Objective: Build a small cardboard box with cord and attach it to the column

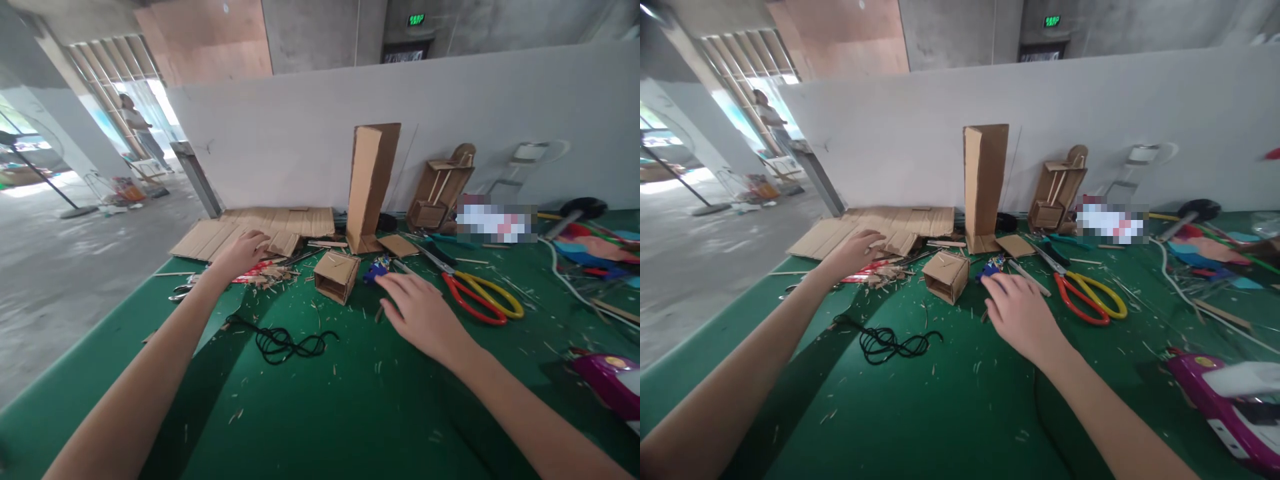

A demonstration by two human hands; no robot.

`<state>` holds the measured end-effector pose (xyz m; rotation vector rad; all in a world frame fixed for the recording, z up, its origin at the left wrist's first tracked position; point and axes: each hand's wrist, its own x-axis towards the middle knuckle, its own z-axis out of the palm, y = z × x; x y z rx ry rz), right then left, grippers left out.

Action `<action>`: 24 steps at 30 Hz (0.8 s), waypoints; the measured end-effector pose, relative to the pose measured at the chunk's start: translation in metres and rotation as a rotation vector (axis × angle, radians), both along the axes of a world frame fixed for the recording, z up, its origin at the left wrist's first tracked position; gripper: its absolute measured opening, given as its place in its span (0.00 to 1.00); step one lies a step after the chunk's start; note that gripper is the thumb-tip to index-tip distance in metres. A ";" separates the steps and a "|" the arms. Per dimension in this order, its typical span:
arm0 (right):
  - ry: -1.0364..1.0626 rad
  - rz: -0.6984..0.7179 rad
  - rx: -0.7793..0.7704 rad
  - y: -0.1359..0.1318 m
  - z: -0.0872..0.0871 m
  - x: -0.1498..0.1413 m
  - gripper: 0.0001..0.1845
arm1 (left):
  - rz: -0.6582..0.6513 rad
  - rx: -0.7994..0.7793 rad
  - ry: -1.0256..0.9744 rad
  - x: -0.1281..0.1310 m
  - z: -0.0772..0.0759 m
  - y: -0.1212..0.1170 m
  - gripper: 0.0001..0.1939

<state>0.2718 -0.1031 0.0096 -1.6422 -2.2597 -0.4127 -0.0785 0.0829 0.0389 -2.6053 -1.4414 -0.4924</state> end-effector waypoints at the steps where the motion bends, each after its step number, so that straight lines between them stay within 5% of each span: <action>1: -0.011 -0.078 0.024 0.001 0.001 0.004 0.23 | -0.007 -0.031 -0.011 0.005 0.005 -0.006 0.23; 5: -0.040 -0.270 -0.100 0.009 -0.002 0.021 0.27 | -0.118 -0.284 -0.021 0.028 0.031 -0.032 0.28; 10: -0.081 -0.265 -0.186 0.014 -0.009 0.026 0.26 | -0.149 -0.442 0.216 0.045 0.048 -0.057 0.22; 16: -0.119 -0.318 -0.188 0.014 -0.008 0.020 0.32 | -0.294 -0.540 0.216 0.057 0.025 -0.112 0.15; 18: -0.125 -0.321 -0.244 0.013 -0.005 0.019 0.33 | -0.296 -0.439 0.203 0.056 0.014 -0.122 0.13; 21: -0.112 -0.307 -0.290 0.013 -0.002 0.018 0.34 | 0.004 -0.146 0.240 0.039 0.005 -0.105 0.14; 24: -0.113 -0.291 -0.293 0.012 -0.001 0.016 0.34 | 0.417 0.095 0.246 -0.002 0.004 -0.060 0.16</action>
